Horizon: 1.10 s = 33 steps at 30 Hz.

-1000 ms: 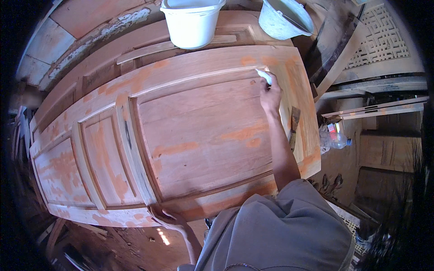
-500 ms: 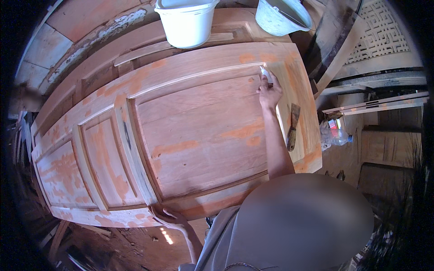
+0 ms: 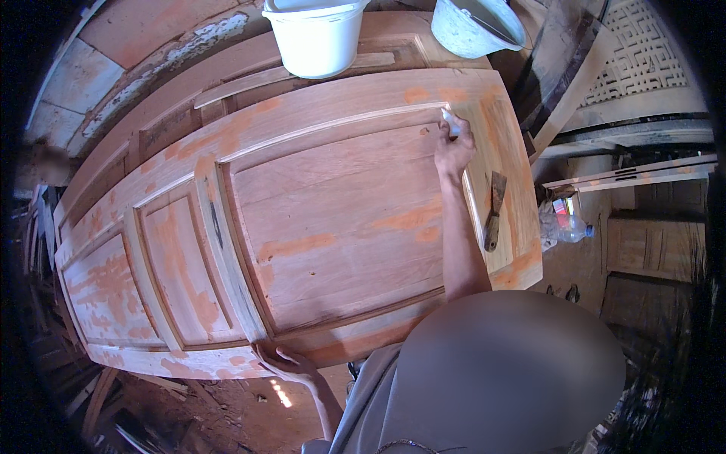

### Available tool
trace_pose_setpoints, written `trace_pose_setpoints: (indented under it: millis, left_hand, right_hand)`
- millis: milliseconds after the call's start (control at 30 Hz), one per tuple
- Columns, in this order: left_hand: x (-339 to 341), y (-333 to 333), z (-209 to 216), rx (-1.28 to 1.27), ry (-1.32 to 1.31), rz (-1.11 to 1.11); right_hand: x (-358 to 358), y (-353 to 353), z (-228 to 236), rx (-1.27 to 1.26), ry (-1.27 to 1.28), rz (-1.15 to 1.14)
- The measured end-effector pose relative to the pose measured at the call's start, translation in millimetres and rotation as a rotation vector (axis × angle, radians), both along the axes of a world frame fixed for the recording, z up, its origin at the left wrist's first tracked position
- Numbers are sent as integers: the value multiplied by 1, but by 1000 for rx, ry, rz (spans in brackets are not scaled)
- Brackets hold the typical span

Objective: The person scrapes orange residue and dark spots off a wooden door panel using a metal scraper and applies a white liquid from a small bottle to specific gaps in the wood.

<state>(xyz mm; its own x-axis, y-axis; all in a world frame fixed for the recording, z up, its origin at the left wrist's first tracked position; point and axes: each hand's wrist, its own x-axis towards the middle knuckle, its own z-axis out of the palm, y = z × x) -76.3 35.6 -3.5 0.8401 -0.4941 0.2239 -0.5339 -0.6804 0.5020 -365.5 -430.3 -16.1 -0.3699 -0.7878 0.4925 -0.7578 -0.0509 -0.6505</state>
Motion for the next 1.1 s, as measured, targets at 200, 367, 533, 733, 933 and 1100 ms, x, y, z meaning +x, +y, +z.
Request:
trace_pose_setpoints:
  millis: [200,367,533,733,933,1100]
  left_hand:
    - [0,-1,1,-4,-22,-20]
    - [3,5,-8,-64,-43,-41]
    - [2,2,-5,-31,-66,-58]
    - [1,-2,1,-8,-82,-59]
    - [1,-1,-1,-11,-53,-45]
    - [1,-1,0,-30,-11,-35]
  right_hand:
    - [3,3,-9,4,-70,76]
    - [7,5,-9,65,-110,61]
    - [10,5,-6,-5,-160,94]
    - [22,13,0,97,-233,128]
    - [31,17,1,169,-208,75]
    - [37,19,6,110,-200,159]
